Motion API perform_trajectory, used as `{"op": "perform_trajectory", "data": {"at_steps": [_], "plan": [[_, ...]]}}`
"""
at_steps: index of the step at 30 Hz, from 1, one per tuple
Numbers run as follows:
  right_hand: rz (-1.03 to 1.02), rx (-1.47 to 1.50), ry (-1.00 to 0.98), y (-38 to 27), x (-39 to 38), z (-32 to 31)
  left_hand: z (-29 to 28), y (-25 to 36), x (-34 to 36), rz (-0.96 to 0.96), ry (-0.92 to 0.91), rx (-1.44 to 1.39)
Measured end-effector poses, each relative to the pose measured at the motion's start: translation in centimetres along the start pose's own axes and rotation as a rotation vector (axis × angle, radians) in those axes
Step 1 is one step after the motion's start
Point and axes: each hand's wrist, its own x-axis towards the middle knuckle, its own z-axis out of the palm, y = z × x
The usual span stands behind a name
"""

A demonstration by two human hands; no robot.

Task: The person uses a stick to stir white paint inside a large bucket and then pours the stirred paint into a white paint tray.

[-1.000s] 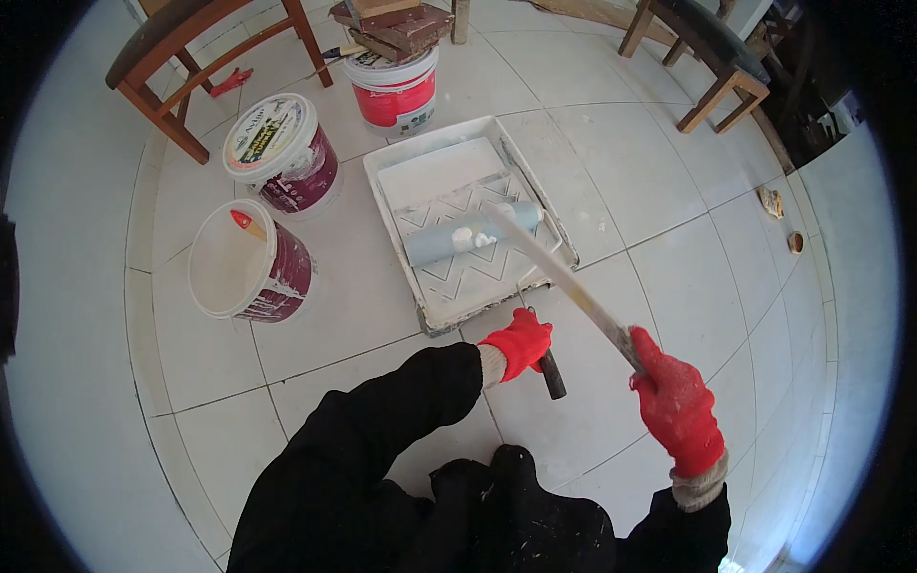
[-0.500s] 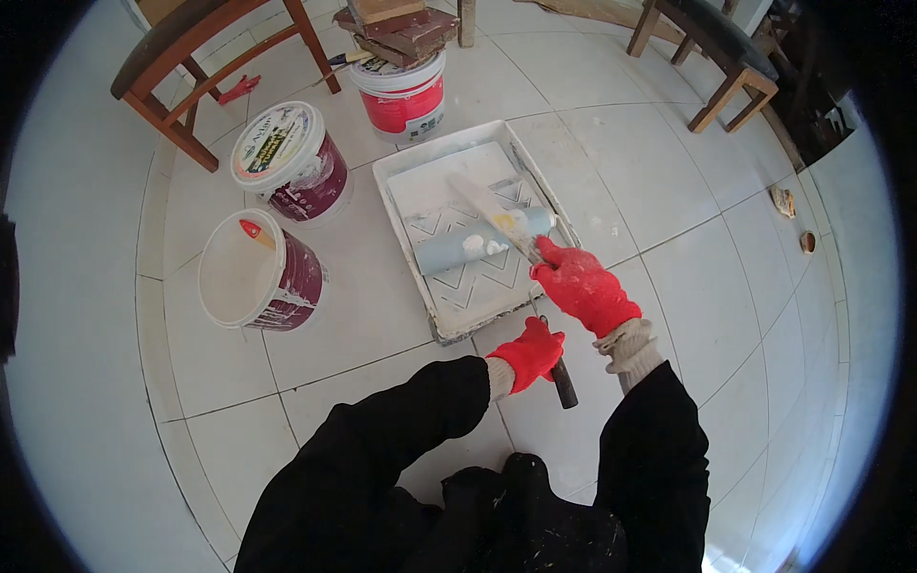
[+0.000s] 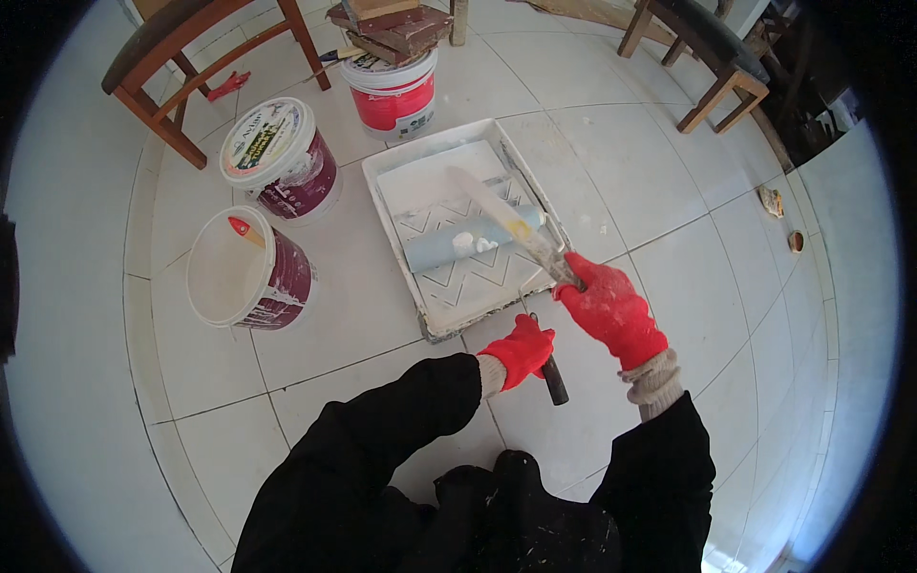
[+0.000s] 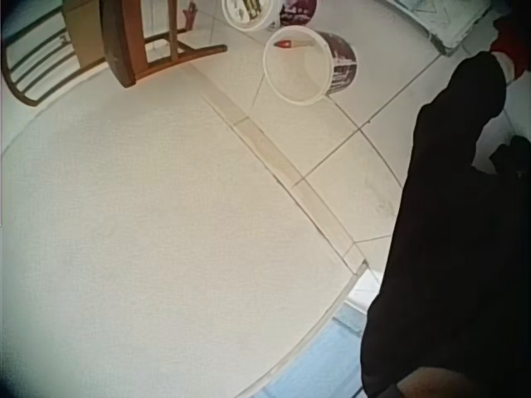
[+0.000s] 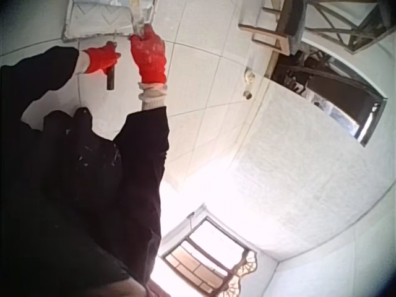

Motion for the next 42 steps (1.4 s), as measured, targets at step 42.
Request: {"op": "perform_trajectory", "data": {"at_steps": [42], "plan": [[0.493, 0.518, -0.57, 1.1, -12.9, -8.6, 0.6, -0.1, 0.4, -0.009, 0.044, 0.031]]}}
